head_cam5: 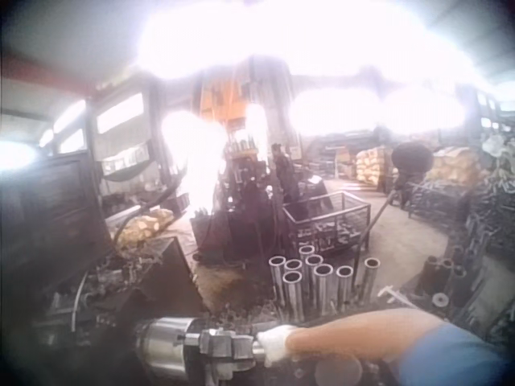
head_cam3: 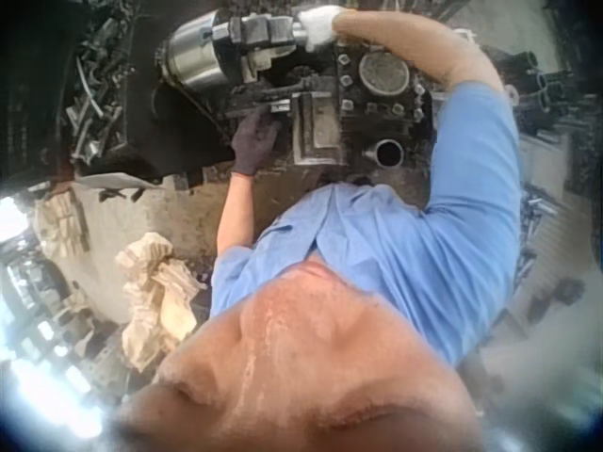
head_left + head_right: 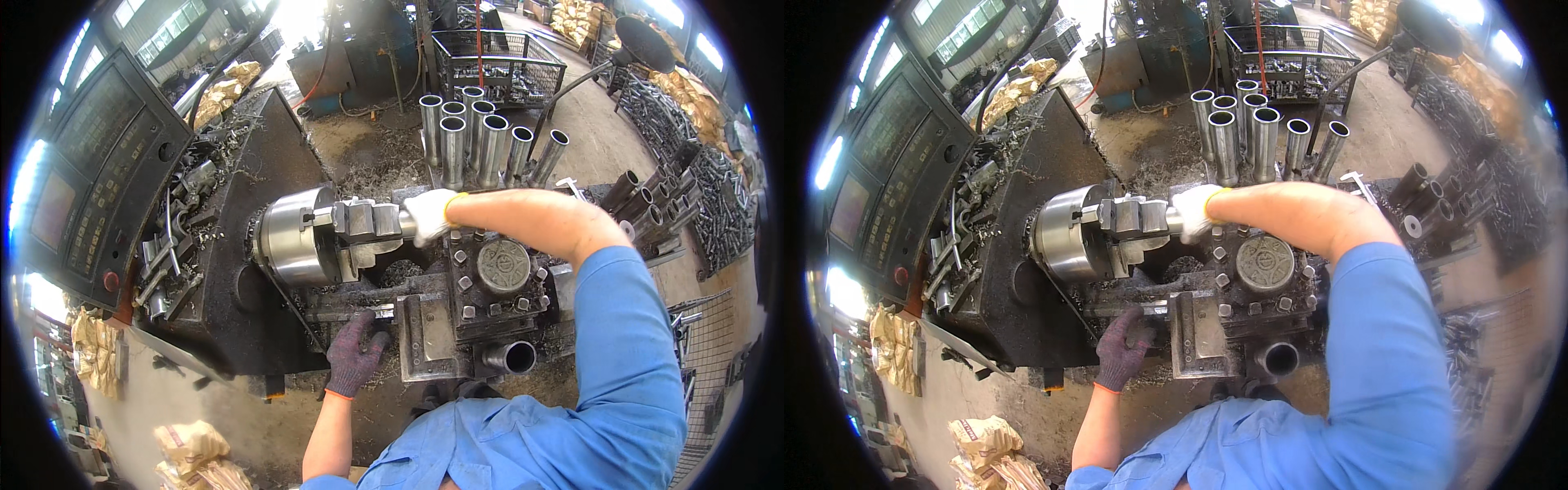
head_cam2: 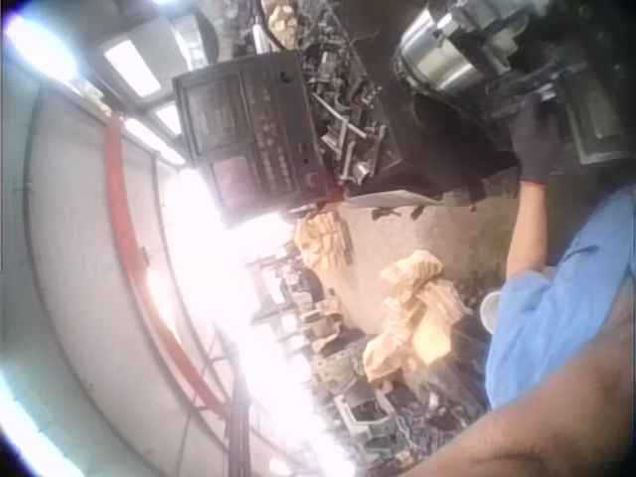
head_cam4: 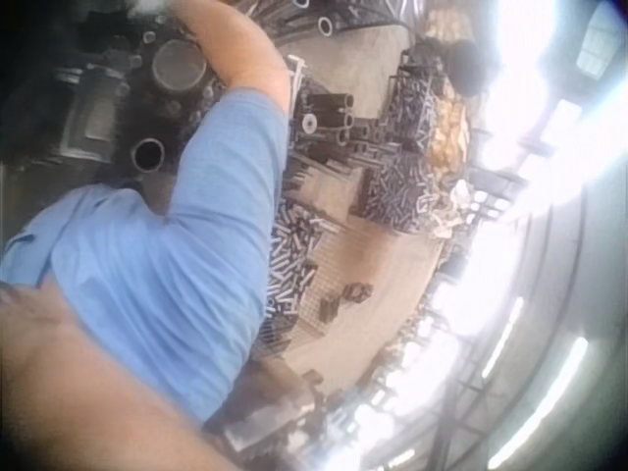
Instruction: The person repeatedly picks metal tubes from a wire basket, inserts them into a lathe chuck, operates the machine, and removes the finished parts. The cycle of loading, machining, and unloading is repeated throughout the clip.
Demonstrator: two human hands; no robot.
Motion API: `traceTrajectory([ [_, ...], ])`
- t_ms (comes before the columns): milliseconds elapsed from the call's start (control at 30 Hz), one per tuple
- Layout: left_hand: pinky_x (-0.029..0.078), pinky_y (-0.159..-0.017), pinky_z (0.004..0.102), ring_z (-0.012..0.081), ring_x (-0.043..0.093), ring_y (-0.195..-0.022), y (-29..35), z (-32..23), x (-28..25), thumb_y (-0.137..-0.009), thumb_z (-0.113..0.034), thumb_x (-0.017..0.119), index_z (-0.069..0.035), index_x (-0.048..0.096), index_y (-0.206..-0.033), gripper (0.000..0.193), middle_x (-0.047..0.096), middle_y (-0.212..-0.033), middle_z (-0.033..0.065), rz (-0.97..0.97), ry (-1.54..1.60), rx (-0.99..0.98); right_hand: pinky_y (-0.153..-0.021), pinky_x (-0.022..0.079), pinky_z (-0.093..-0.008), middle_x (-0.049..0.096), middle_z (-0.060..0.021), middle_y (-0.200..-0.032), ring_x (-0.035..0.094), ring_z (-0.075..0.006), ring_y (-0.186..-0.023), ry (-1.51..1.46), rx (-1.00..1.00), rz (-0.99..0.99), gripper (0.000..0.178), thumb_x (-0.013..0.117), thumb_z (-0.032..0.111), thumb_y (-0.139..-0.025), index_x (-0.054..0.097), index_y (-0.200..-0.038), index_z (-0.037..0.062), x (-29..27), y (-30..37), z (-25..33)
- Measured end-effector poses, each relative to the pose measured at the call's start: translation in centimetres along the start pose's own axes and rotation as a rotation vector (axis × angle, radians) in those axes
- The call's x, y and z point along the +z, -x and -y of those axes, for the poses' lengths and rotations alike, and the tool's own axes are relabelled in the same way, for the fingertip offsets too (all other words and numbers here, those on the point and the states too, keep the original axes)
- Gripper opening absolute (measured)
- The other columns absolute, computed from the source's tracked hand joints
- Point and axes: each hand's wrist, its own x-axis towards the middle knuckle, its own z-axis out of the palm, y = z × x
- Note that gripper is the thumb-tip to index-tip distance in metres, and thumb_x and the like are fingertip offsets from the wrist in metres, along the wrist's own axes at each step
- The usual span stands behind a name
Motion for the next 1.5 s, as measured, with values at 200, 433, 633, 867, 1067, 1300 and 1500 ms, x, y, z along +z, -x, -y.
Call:
traceTrajectory([
  [200, 0.059, -0.094, 0.0356, 0.0286, 0.073, -0.11, 7.8, 7.4, 1.3, -0.095, -0.032, 0.081, -0.004, 0.069, -0.135, 0.051, 0.075, -0.123, 0.0133, -0.255, 0.488, -0.366, -0.085, 0.06, -0.0463, 0.079, -0.0225, -0.097, 0.076, -0.0368, -0.091, 0.034, 0.069, 0.099, 0.056, 0.089, 0.048, -0.069, 0.081, -0.099, 0.0008, 0.0, 1.0, -0.4],
  [433, 0.045, -0.064, 0.0376, 0.0207, 0.056, -0.064, 19.0, 19.2, -4.9, -0.106, -0.061, 0.054, -0.012, 0.061, -0.094, 0.052, 0.062, -0.073, 0.0041, -1.058, 1.433, -0.899, -0.092, 0.057, -0.0476, 0.072, -0.0267, -0.122, 0.071, -0.0405, -0.111, -0.168, -0.066, -0.072, 0.083, 0.084, 0.03, -0.068, 0.057, -0.14, -0.0014, 2.3, -3.2, -0.8],
  [633, 0.042, -0.059, 0.0405, 0.0232, 0.049, -0.058, 21.5, 24.5, -7.6, -0.107, -0.057, 0.053, -0.014, 0.059, -0.091, 0.047, 0.055, -0.067, 0.0033, -0.74, 1.644, -0.939, -0.113, 0.05, -0.0447, 0.059, -0.0309, -0.149, 0.061, -0.0404, -0.136, -0.15, -0.044, -0.087, 0.105, 0.081, 0.036, -0.075, 0.037, -0.163, -0.0021, -0.2, 0.2, 0.0],
  [867, 0.05, -0.069, 0.0463, 0.0249, 0.06, -0.072, 20.8, 25.3, -5.8, -0.108, -0.045, 0.057, -0.011, 0.063, -0.103, 0.035, 0.061, -0.082, 0.0079, -0.864, 0.814, -0.821, -0.104, 0.056, -0.0334, 0.077, -0.0145, -0.123, 0.073, -0.0194, -0.111, -0.561, 0.127, -0.555, 0.064, 0.074, 0.024, -0.09, 0.059, -0.15, 0.0047, -2.5, 15.8, 4.0],
  [1067, 0.046, -0.113, 0.047, 0.0372, 0.061, -0.13, 14.1, 10.4, -15.8, -0.107, -0.026, 0.062, 0.003, 0.057, -0.146, 0.048, 0.064, -0.141, 0.0253, -1.045, -0.252, -0.341, -0.1, 0.056, -0.0323, 0.077, -0.0116, -0.121, 0.073, -0.0181, -0.108, -0.716, 0.347, -1.004, 0.039, 0.074, 0.006, -0.091, 0.072, -0.129, -0.002, 7.0, 28.7, 6.1],
  [1300, 0.057, -0.093, 0.0501, 0.0404, 0.075, -0.102, -7.5, 4.3, -32.6, -0.103, -0.037, 0.061, -0.012, 0.037, -0.164, 0.07, 0.077, -0.11, 0.0191, -0.742, -0.871, -0.293, -0.098, 0.056, -0.0336, 0.076, -0.0124, -0.117, 0.071, -0.0177, -0.104, -0.764, 0.493, -1.045, 0.037, 0.069, 0.006, -0.095, 0.07, -0.13, -0.0061, 15.3, 33.8, 8.5],
  [1500, 0.052, -0.092, 0.0647, 0.0453, 0.074, -0.11, -14.4, 6.4, -37.8, -0.1, -0.054, 0.051, -0.02, 0.027, -0.169, 0.08, 0.075, -0.125, 0.0249, -0.488, -0.845, -0.682, -0.087, 0.059, -0.0359, 0.077, -0.0178, -0.106, 0.075, -0.0272, -0.093, -0.622, 0.504, -0.984, 0.035, 0.074, 0.015, -0.089, 0.075, -0.121, -0.0006, 17.6, 37.1, 11.6],
])
